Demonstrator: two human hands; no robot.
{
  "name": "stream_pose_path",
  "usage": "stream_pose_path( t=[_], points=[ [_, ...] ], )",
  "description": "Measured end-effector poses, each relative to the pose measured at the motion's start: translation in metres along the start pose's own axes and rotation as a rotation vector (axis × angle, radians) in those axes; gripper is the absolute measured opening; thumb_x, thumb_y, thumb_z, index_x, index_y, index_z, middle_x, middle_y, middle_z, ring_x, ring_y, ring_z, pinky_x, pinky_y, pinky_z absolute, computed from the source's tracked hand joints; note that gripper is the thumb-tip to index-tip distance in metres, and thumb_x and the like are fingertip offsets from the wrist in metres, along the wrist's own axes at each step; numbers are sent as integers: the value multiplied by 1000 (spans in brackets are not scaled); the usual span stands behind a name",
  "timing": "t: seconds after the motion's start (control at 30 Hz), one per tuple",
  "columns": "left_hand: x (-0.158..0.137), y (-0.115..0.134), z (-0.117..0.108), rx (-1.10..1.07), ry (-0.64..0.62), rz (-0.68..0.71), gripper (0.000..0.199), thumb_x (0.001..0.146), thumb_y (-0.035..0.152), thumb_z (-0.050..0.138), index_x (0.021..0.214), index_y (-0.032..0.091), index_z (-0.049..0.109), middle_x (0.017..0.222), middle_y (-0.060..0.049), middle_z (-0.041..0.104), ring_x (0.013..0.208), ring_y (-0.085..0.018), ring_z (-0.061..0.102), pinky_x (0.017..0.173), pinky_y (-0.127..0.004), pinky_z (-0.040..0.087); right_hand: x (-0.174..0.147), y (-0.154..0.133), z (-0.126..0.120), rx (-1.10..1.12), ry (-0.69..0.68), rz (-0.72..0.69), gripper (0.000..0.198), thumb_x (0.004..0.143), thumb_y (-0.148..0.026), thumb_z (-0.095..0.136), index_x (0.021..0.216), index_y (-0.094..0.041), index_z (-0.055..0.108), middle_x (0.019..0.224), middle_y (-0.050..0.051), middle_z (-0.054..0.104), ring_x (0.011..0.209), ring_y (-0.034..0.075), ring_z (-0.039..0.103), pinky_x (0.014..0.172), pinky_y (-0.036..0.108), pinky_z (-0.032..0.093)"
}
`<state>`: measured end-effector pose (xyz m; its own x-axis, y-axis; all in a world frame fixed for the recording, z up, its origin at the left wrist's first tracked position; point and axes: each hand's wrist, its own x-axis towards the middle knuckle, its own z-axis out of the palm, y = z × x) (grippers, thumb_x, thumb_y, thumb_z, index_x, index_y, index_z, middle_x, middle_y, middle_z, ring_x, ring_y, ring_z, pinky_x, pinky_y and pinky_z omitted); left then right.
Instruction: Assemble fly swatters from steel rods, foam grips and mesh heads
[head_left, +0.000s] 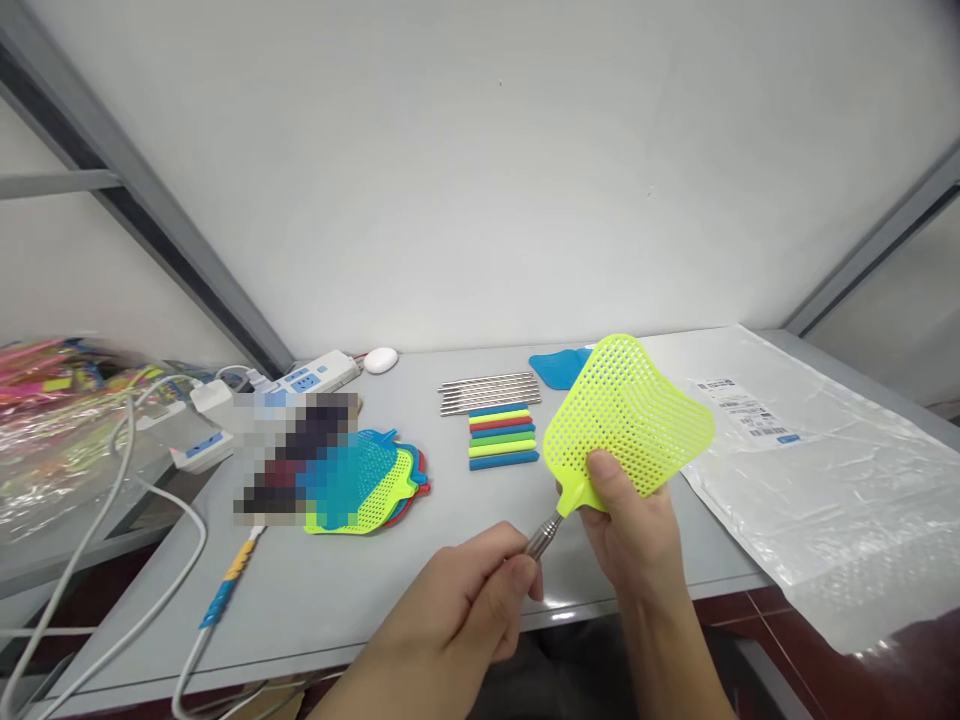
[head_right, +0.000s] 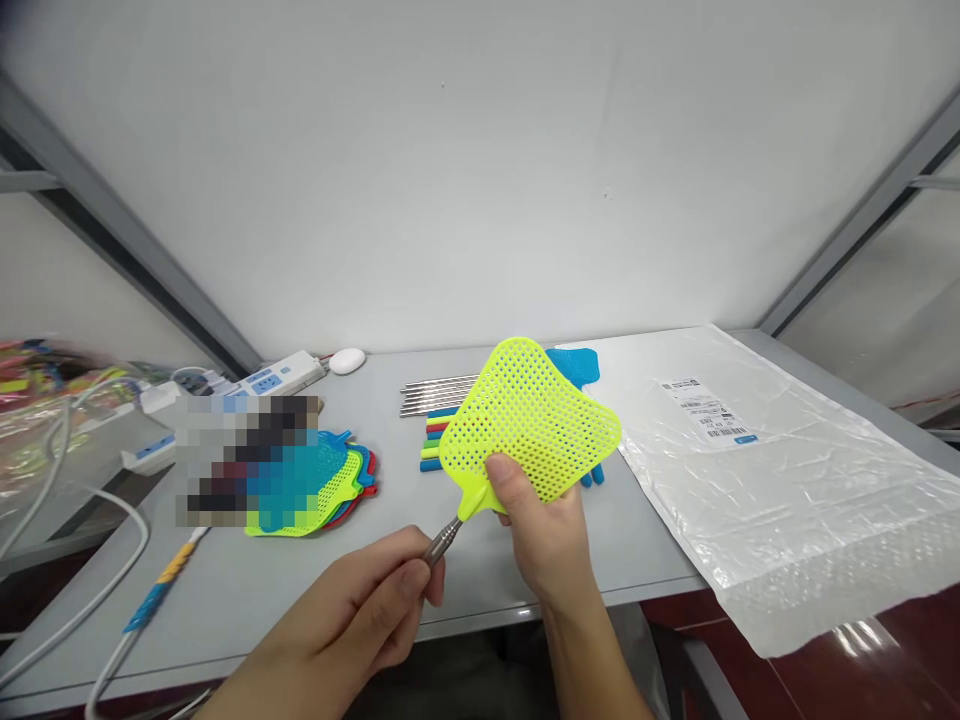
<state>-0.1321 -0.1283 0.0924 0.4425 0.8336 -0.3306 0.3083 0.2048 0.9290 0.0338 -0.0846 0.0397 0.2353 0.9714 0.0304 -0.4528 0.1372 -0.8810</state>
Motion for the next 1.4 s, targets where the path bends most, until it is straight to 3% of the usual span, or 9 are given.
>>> stream_pose_path(
  t=[0.23, 0.43, 0.67, 0.83, 1.0, 1.13, 1.23, 1.33, 1.4],
  points=[
    [-5, 7, -3, 319, 28, 31, 44, 98, 57, 27, 86, 22, 51, 57, 5, 38, 54, -13, 33, 49, -26, 23, 1, -7, 4, -10, -48, -31, 26, 77, -44, 76, 76, -20, 66, 64, -2, 53, 51, 10, 46, 39, 22, 36],
    [10, 23, 16, 164, 30, 89, 35, 101, 52, 30, 93, 24, 49, 62, 7, 39, 57, -12, 34, 53, -25, 27, 6, -19, -8, -87, -87, -67, 22, 81, -38, 74, 77, -21, 61, 65, -4, 51, 53, 8, 44, 45, 21, 37],
    [33, 17, 35, 63, 69, 148, 35, 103, 47, 29, 81, 23, 43, 62, 7, 38, 58, -11, 32, 54, -25, 28, -3, -29, -16, -350, -338, -47, 27, 88, -37, 65, 68, -21, 58, 59, -2, 55, 58, 13, 54, 56, 26, 44],
    [35, 12, 39, 141, 131, 156, 35, 101, 44, 35, 77, 21, 45, 66, 5, 45, 62, -11, 38, 59, -24, 32, -1, -28, -25, -326, -290, -7, 16, 86, -37, 68, 80, -22, 67, 71, 0, 65, 65, 16, 61, 60, 27, 49],
    [42, 2, 37, -443, -208, 54, 34, 100, 42, 35, 74, 21, 42, 49, 10, 35, 34, -7, 26, 41, -20, 34, 0, -22, -28, -296, -222, -75, 18, 85, -34, 71, 101, -25, 71, 101, 2, 72, 93, 18, 65, 81, 27, 52],
    [51, -12, 34, -942, -561, 7, 29, 99, 43, 35, 79, 23, 42, 43, 13, 29, 23, -5, 15, 34, -17, 33, 1, -22, -26, -288, -210, -104, 15, 86, -34, 70, 97, -24, 73, 94, 3, 73, 91, 18, 66, 79, 27, 53],
    [57, -19, 35, -1096, -728, -18, 29, 99, 45, 35, 79, 24, 37, 42, 14, 27, 21, -4, 13, 34, -16, 28, 2, -23, -25, -306, -190, -128, 14, 86, -34, 69, 95, -23, 73, 91, 3, 72, 91, 19, 65, 79, 27, 53],
    [58, -16, 37, -923, -645, 36, 32, 99, 47, 27, 78, 24, 36, 38, 14, 25, 21, -6, 12, 36, -19, 28, 3, -25, -25, -337, -180, -145, 17, 86, -34, 69, 99, -23, 73, 95, 4, 73, 93, 20, 66, 80, 30, 53],
    [54, -8, 36, -550, -395, 88, 34, 99, 47, 28, 77, 23, 38, 41, 11, 32, 28, -8, 23, 42, -22, 32, 5, -25, -26, -359, -145, -167, 19, 85, -34, 70, 101, -24, 73, 98, 4, 73, 93, 20, 66, 81, 31, 53]
  ],
)
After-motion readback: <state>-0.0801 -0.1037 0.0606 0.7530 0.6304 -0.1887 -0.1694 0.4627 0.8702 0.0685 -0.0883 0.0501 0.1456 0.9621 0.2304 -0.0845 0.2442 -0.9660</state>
